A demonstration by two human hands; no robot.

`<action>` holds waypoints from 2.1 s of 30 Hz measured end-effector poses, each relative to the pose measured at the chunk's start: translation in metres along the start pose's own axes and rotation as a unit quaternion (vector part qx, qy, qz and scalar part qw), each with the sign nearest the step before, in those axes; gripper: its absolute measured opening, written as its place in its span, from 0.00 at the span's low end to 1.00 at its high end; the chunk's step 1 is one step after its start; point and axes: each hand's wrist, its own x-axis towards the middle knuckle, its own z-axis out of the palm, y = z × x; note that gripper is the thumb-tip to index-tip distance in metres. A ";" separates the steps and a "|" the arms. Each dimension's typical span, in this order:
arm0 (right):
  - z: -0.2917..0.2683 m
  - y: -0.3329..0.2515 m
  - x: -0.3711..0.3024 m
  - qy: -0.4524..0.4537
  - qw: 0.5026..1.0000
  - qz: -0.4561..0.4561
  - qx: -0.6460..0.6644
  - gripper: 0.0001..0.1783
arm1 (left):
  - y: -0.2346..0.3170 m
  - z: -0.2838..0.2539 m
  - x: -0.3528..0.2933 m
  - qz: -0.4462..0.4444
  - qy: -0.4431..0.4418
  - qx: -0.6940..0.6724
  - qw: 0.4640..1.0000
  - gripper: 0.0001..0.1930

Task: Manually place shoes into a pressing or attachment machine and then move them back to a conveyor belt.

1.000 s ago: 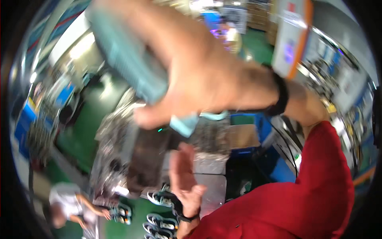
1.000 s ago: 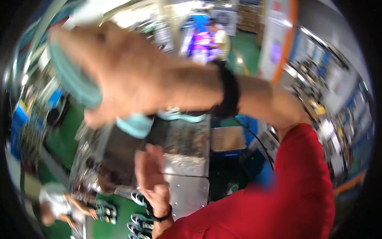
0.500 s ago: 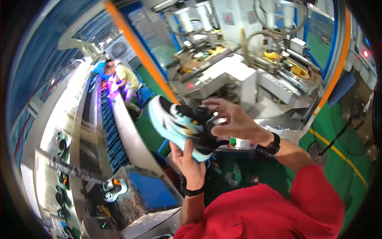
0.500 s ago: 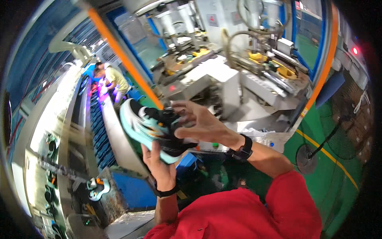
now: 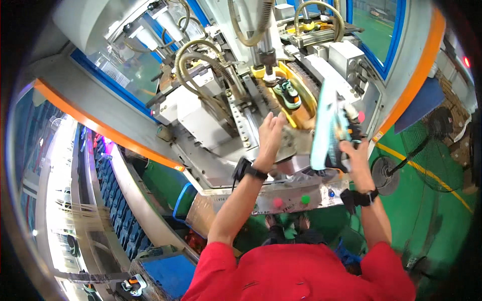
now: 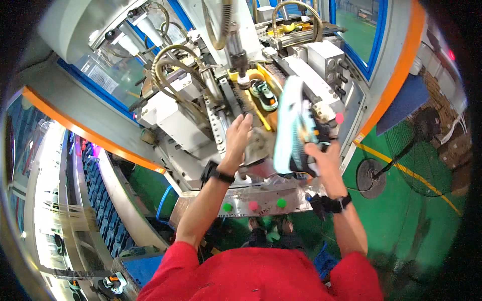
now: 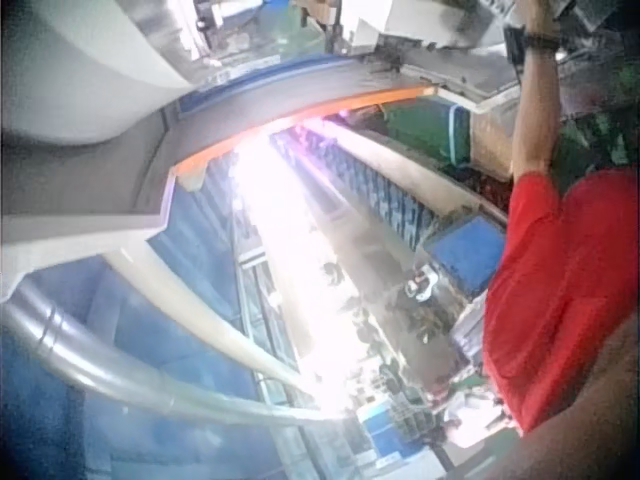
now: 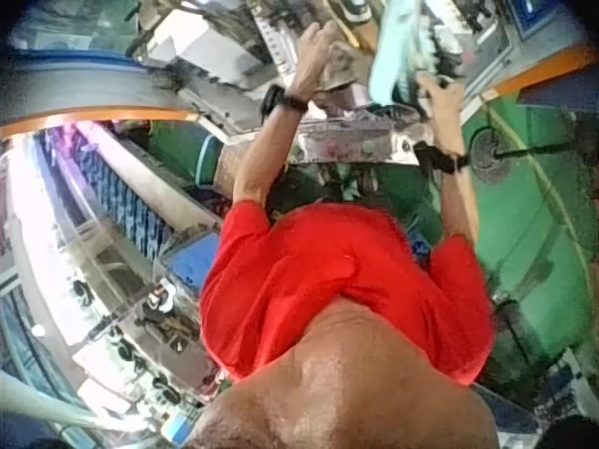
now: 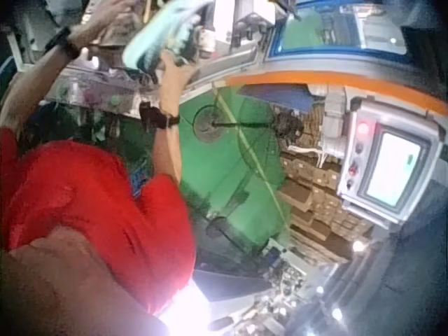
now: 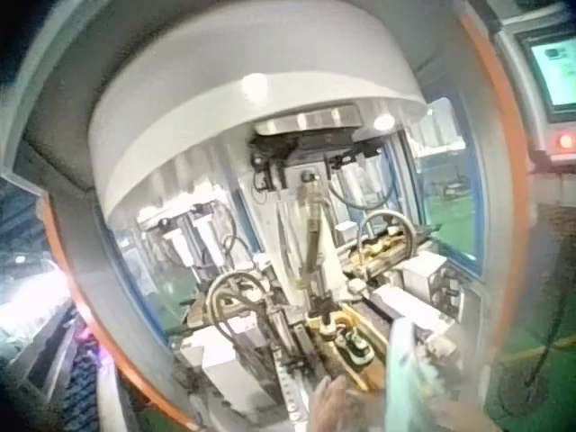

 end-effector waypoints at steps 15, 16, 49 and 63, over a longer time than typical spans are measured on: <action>0.053 -0.061 0.147 0.002 0.911 -0.115 -0.397 0.30 | -0.036 -0.054 0.167 -0.084 0.126 0.047 0.987 0.12; 0.079 -0.064 0.168 -0.004 0.892 -0.084 -0.445 0.32 | -0.029 -0.073 0.151 -0.133 0.076 -0.090 0.984 0.11; 0.208 0.298 -0.119 -0.603 0.600 -0.385 -0.359 0.10 | -0.042 -0.125 -0.485 -0.025 0.648 -0.370 0.666 0.21; 0.501 0.075 -0.444 -0.803 0.500 -0.322 -0.046 0.22 | -0.158 -0.193 -0.812 0.072 0.880 -0.307 0.355 0.16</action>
